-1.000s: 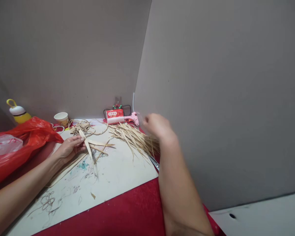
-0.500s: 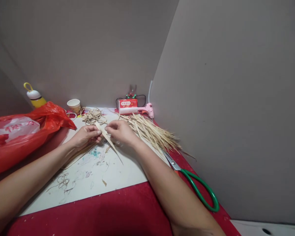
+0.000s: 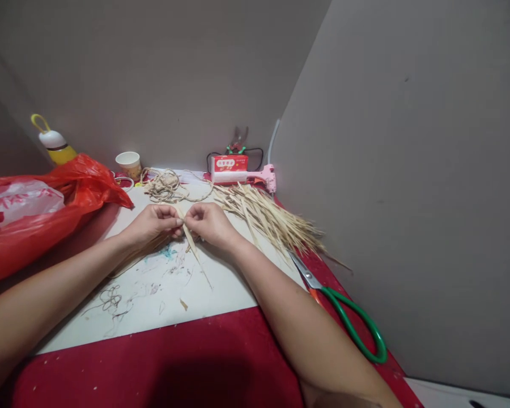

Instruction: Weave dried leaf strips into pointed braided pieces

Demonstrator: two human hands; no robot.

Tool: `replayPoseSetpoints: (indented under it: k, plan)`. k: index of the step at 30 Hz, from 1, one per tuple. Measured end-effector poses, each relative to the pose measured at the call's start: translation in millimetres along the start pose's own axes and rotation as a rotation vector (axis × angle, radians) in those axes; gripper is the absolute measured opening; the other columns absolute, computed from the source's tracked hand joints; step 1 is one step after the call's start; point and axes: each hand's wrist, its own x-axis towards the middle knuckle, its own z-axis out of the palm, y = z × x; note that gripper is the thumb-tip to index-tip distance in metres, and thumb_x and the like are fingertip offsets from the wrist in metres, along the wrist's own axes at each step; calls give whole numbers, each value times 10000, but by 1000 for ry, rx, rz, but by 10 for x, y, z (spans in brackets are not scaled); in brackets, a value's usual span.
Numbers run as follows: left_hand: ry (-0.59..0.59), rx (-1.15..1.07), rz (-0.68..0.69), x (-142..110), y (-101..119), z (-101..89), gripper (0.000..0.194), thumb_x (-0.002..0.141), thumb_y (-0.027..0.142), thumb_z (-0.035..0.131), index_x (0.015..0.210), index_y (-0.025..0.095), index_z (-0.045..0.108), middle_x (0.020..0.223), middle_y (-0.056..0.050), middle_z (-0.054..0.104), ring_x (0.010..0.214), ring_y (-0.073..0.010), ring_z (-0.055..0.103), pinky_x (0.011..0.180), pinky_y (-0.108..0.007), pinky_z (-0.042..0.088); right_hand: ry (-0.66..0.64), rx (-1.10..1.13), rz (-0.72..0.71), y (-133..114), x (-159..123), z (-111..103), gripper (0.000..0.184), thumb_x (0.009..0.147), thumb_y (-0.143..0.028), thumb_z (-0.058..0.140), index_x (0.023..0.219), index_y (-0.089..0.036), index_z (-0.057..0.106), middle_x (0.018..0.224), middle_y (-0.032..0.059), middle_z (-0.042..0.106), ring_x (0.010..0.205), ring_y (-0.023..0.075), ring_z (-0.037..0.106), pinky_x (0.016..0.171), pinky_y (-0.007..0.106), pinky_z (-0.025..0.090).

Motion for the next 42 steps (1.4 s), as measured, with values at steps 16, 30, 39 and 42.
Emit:
replayPoseSetpoints:
  k: [16, 30, 39, 42]
  plan:
    - [-47, 119, 80, 35, -28, -50, 133, 674, 172, 741, 655, 114, 623, 549, -30, 636, 494, -88, 558, 540, -208, 441, -122, 18, 58, 29, -14, -43, 108, 750, -250, 621, 707, -168, 566, 471, -26, 560, 415, 90, 498, 411, 179, 370]
    - [-32, 7, 97, 40, -11, -16, 171, 695, 172, 749, 716, 124, 585, 582, -13, 636, 522, -87, 583, 546, -196, 472, 30, -39, -16, 151, 90, -61, 48, 734, -167, 566, 699, -179, 535, 532, -35, 571, 454, 96, 527, 443, 187, 377]
    - [-87, -191, 28, 75, 20, -60, 196, 807, 186, 659, 863, 177, 472, 708, -33, 692, 615, -147, 688, 563, -231, 548, 76, 263, 100, 171, 108, 4, 137, 721, -144, 598, 678, -187, 475, 542, -44, 598, 433, 83, 567, 388, 149, 415]
    - [-108, -191, 37, 76, 18, -63, 185, 842, 204, 620, 871, 189, 437, 695, -32, 694, 594, -144, 684, 558, -224, 545, 98, 316, 117, 179, 131, 12, 137, 732, -139, 594, 683, -186, 476, 554, -38, 615, 440, 85, 577, 394, 152, 433]
